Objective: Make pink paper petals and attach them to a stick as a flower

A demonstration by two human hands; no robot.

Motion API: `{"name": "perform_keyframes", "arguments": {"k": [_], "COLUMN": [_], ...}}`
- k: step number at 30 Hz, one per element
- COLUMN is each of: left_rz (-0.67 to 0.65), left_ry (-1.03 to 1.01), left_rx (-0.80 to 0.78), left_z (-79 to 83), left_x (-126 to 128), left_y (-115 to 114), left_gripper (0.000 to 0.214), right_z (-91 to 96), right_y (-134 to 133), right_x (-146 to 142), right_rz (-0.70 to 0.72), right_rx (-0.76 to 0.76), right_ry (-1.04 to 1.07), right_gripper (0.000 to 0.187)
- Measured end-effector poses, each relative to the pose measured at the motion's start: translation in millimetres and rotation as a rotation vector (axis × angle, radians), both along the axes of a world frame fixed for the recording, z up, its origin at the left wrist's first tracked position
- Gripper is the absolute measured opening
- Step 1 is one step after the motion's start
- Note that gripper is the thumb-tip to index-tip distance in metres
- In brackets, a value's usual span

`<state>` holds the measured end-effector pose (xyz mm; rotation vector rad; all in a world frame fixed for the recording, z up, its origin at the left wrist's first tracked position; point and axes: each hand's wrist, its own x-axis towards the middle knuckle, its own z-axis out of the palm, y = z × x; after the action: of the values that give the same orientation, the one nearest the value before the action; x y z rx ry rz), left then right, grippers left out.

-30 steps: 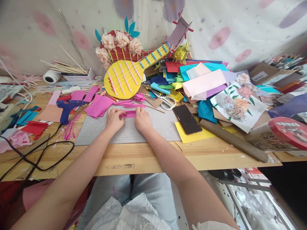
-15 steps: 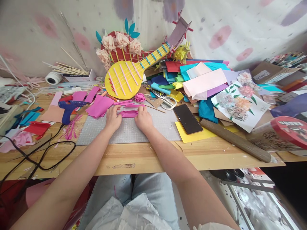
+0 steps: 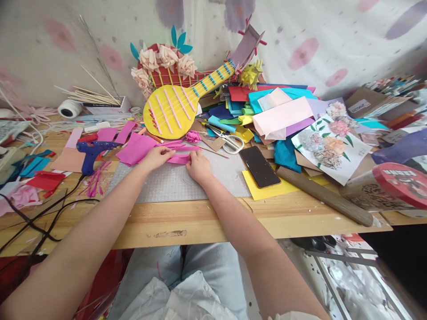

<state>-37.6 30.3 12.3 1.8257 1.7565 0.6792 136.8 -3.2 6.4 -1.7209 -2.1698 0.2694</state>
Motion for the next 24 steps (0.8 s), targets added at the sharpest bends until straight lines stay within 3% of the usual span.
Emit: {"name": "perform_keyframes", "arguments": {"k": [4, 9, 13, 16, 24], "left_rz": [-0.125, -0.176, -0.156, -0.195, -0.170], "left_ry": [-0.040, -0.060, 0.068, 0.183, 0.125], "left_rx": [-0.020, 0.015, 0.210, 0.359, 0.368], "left_z": [1.8, 6.5, 4.2, -2.5, -9.4], "left_x": [-1.1, 4.8, 6.1, 4.9, 2.6], "left_y": [8.0, 0.6, -9.9, -17.4, -22.1], "left_gripper": [0.027, 0.014, 0.008, 0.014, 0.015], "right_z": [0.6, -3.8, -4.9, -5.0, -12.2], "right_y": [0.6, 3.5, 5.6, 7.4, 16.6], "right_x": [0.6, 2.9, 4.5, 4.6, 3.4], "right_rz": [-0.010, -0.002, -0.023, 0.030, 0.132], "right_rx": [-0.023, 0.024, 0.167, 0.174, 0.101], "right_ry": [0.064, 0.126, 0.119, 0.117, 0.173], "right_gripper": [0.018, 0.023, 0.034, 0.039, 0.025]}}
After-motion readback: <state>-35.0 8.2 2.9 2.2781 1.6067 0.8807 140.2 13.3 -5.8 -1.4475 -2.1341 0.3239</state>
